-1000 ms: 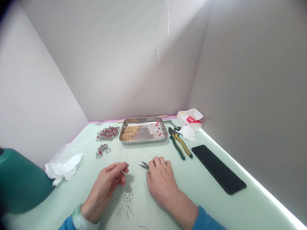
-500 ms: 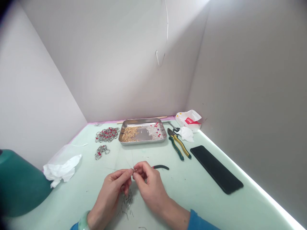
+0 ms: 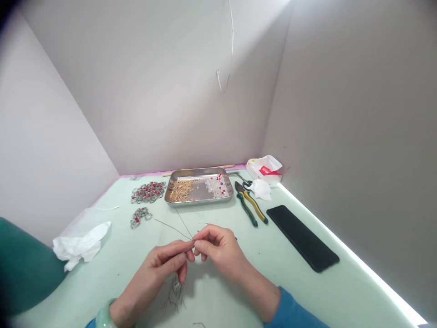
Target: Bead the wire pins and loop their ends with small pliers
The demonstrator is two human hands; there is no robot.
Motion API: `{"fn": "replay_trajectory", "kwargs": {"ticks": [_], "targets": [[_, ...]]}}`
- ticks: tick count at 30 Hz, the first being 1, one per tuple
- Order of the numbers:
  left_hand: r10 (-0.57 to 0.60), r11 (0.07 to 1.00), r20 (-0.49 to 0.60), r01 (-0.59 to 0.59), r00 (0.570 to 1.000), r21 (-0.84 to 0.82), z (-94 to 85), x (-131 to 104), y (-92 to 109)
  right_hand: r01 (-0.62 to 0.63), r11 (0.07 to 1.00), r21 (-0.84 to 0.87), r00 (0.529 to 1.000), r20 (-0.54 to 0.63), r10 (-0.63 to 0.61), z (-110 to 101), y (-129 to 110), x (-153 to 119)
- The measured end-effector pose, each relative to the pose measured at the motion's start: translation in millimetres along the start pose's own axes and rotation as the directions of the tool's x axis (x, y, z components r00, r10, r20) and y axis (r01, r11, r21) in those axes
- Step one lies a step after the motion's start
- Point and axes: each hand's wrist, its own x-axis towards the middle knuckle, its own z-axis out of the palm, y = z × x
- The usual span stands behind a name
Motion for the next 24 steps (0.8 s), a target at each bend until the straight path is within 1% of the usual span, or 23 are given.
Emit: {"fn": "replay_trajectory", "kwargs": {"ticks": [2,4,6,8,10,12,15,17,21,24], "targets": [[-0.029,0.991,0.069,0.037,0.997,-0.126,-1.4,-1,-1,-0.010,1.000,0.008,0.999,0.051,0.009,-4,-3,0],[-0.047,0.979,0.099,0.066,0.994,-0.194,-2.1,-2,-3,-0.013,0.999,-0.037,0.998,0.064,0.015,-7,-4,-1],[-0.053,0.985,0.077,0.065,0.996,-0.159,-2.7,-1,-4,0.008,0.989,-0.149,0.999,0.040,-0.002,-6,-5,-3],[-0.069,0.994,0.039,0.072,0.997,-0.086,-3.1,1,-5,0.051,0.956,-0.289,0.999,0.020,-0.047,-5,-4,-6],[-0.094,0.995,0.008,0.094,0.996,-0.015,-2.8,3,-7,0.097,0.910,-0.403,0.995,0.028,-0.094,-2,-4,-8],[-0.125,0.991,-0.022,0.126,0.992,0.037,-1.4,4,-7,0.123,0.875,-0.468,0.992,0.044,-0.116,-1,-3,-10],[-0.160,0.985,-0.069,0.164,0.985,0.056,2.1,5,-7,0.122,0.862,-0.492,0.992,0.039,-0.118,-1,-2,-9],[-0.157,0.986,-0.082,0.160,0.984,0.043,3.9,4,-6,0.106,0.871,-0.480,0.994,0.019,-0.111,-2,-2,-8],[-0.094,0.989,-0.059,0.100,0.994,0.110,4.0,2,-5,0.082,0.884,-0.459,0.996,-0.001,-0.092,-6,-3,-6],[-0.090,0.985,-0.036,0.095,0.995,0.145,3.0,2,-3,0.124,0.867,-0.484,0.992,0.032,-0.124,-7,-3,-6]]}}
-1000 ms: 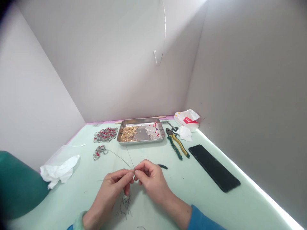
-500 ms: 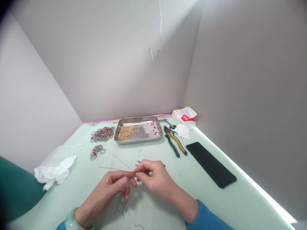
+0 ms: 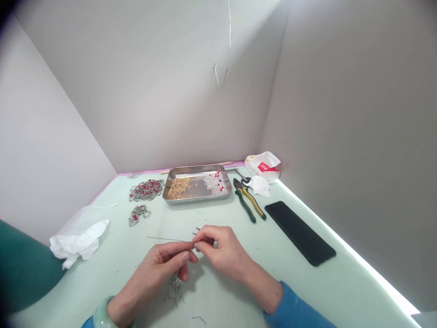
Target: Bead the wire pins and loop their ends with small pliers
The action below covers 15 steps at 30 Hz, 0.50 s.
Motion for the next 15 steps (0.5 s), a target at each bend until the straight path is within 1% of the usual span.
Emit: {"fn": "replay_trajectory", "kwargs": {"ticks": [3,5,7,10,12,15], "targets": [[-0.025,1.000,-0.048,0.024,0.999,-0.009,0.7,1,0,0.061,0.996,-0.058,0.998,-0.002,-0.062,2,-1,-1],[-0.049,0.998,-0.095,0.043,0.994,-0.055,2.4,2,-1,0.072,0.995,-0.073,0.997,-0.018,-0.074,4,-2,-2],[-0.075,0.986,-0.111,0.057,0.991,-0.158,4.3,3,-3,0.056,0.997,-0.045,0.998,-0.033,-0.057,6,-3,-2],[-0.114,0.945,-0.108,0.074,0.988,-0.319,6.9,4,-6,0.012,1.000,0.026,0.999,-0.036,-0.011,10,-2,-2],[-0.148,0.925,-0.109,0.098,0.983,-0.366,8.0,4,-7,-0.007,0.999,0.048,0.999,-0.040,0.009,13,-2,-2],[-0.190,0.920,-0.129,0.131,0.973,-0.370,8.5,5,-5,-0.019,0.998,0.066,0.998,-0.052,0.023,17,-1,-1]]}}
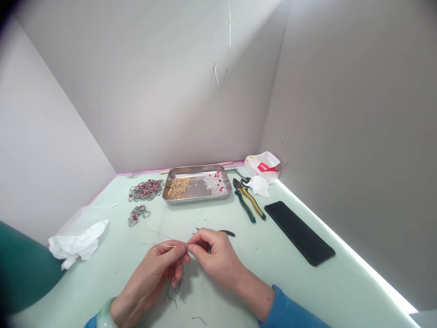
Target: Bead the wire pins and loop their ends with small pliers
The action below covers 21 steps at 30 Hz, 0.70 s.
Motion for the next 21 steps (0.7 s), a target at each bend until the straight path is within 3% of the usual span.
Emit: {"fn": "replay_trajectory", "kwargs": {"ticks": [4,7,13,16,19,21], "targets": [[-0.020,0.993,-0.045,0.025,0.999,0.118,1.8,-2,4,-0.036,0.998,0.059,0.999,0.005,0.035,2,2,2],[-0.031,0.974,-0.021,0.035,0.999,0.226,2.2,-2,2,-0.018,0.998,0.061,1.000,-0.001,0.018,4,3,4],[-0.047,0.965,0.047,0.033,0.998,0.262,0.5,-1,-6,-0.142,0.942,0.304,0.978,0.192,0.086,8,3,6],[-0.050,0.969,0.060,0.034,0.997,0.245,1.5,-3,-4,-0.178,0.917,0.357,0.972,0.206,0.109,10,5,8],[-0.064,0.973,0.046,0.052,0.997,0.224,2.5,-5,1,-0.151,0.947,0.283,0.980,0.172,0.105,7,5,10],[-0.054,0.981,0.030,0.048,0.998,0.189,1.4,-4,3,-0.063,0.993,0.098,0.994,0.091,0.054,0,4,11]]}}
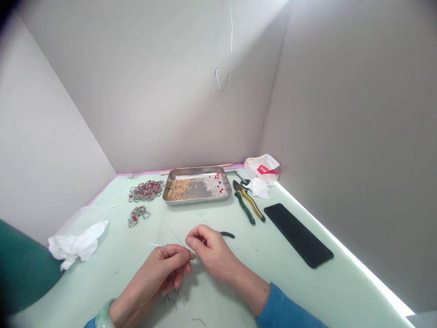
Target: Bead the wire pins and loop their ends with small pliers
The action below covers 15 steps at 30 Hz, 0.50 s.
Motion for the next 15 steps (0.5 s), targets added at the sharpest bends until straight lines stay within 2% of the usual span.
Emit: {"fn": "replay_trajectory", "kwargs": {"ticks": [1,3,6,8,10,15], "targets": [[0.007,1.000,-0.011,-0.007,1.000,-0.029,-1.5,1,0,0.038,0.989,-0.141,0.998,-0.042,-0.044,-6,-1,0],[0.025,0.995,-0.035,-0.028,0.999,-0.091,-5.5,3,0,0.067,0.896,-0.439,0.990,-0.079,-0.113,-21,-2,-1],[0.038,0.988,-0.073,-0.049,0.997,-0.149,-12.4,6,-2,0.010,0.697,-0.717,0.998,-0.038,-0.053,-39,-1,-5],[0.037,0.986,-0.107,-0.054,0.994,-0.160,-15.6,8,-3,0.004,0.606,-0.796,1.000,0.011,0.007,-41,1,-8],[0.030,0.986,-0.133,-0.051,0.991,-0.156,-17.1,9,-2,0.029,0.534,-0.845,0.999,0.047,0.019,-34,2,-10],[0.045,0.991,-0.184,-0.067,0.982,-0.118,-16.8,8,3,0.020,0.381,-0.924,1.000,0.010,-0.027,-6,5,-11]]}}
